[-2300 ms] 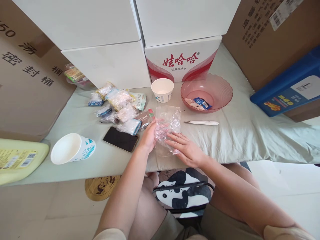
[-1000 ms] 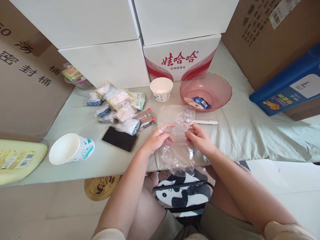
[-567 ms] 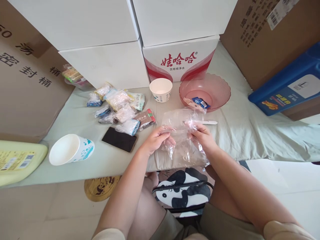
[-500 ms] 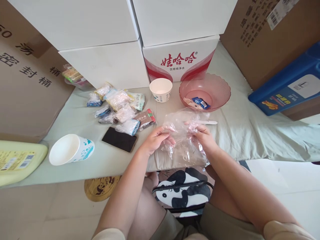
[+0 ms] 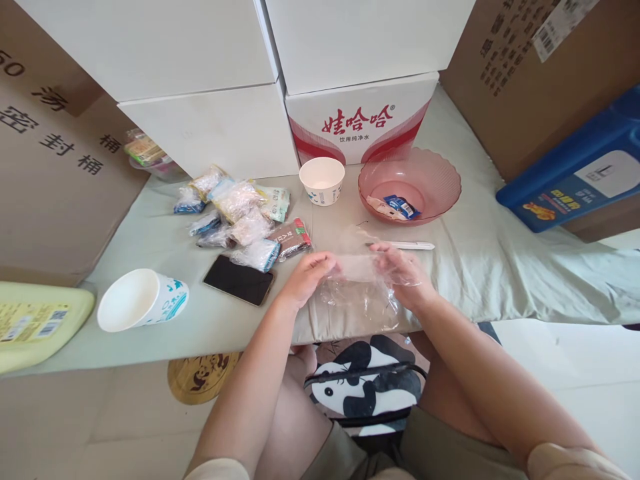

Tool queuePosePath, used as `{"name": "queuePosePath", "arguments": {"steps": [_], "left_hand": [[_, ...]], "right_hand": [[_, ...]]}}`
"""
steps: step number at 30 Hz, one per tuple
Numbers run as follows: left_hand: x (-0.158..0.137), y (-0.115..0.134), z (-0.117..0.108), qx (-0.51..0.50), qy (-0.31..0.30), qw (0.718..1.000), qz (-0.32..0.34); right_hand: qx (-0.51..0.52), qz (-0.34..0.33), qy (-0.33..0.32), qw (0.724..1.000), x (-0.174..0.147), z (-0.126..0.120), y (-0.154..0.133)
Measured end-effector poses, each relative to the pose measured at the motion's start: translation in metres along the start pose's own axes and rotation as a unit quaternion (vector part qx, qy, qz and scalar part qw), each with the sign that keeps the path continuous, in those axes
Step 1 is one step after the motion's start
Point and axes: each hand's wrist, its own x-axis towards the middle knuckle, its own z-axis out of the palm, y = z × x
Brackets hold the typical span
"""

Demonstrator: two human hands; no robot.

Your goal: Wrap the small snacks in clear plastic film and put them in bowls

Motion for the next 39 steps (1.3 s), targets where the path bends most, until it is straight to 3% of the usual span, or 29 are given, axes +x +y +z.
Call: {"name": "queuePosePath", "arguments": {"steps": [3,6,10,15,17,22,26,31,34,36,39], "left_hand": [[-0.001,-0.002,-0.001,0.036,0.017,0.999,0.005],[-0.002,-0.001,-0.001,0.000,0.032,1.000,0.000],[-0.002,-0.002,0.002,0.002,0.015,0.997,-0.075],[0.002,-0.003,0.002,-0.024,0.055,0.998,-0.019],[0.002,-0.002,0.001,-0.037,0.060,0.997,-0.004],[0.002,-0.002,0.002,-0.028,0.043,0.997,-0.061],[0.002,-0.004,0.003,-0.010,0.066,0.997,-0.042],[-0.001,0.001,0.002,-0.071,0.041,0.996,-0.040],[-0.002,0.008,0.000,-0.120,0.015,0.992,-0.027],[-0.002,0.010,-0.002,-0.139,0.007,0.990,-0.027],[0.000,0.009,-0.002,-0.132,0.024,0.990,-0.044]], "right_hand": [[-0.036,0.005,0.006,0.999,0.000,0.001,0.002],[-0.079,-0.038,0.032,0.996,-0.001,0.003,0.003],[-0.082,-0.111,0.059,0.989,-0.001,0.003,0.004],[-0.081,-0.014,0.015,0.997,0.000,0.003,0.008],[-0.100,-0.008,0.016,0.995,0.000,0.004,0.008],[-0.155,0.006,-0.009,0.988,0.000,0.003,0.003],[-0.203,0.048,-0.052,0.977,-0.001,0.003,0.002],[-0.044,0.041,-0.017,0.998,-0.003,0.005,-0.003],[0.026,0.059,-0.044,0.997,-0.005,0.004,-0.010],[0.020,0.069,-0.062,0.996,-0.005,0.003,-0.012],[-0.055,0.052,-0.032,0.997,-0.004,0.002,-0.008]]}}
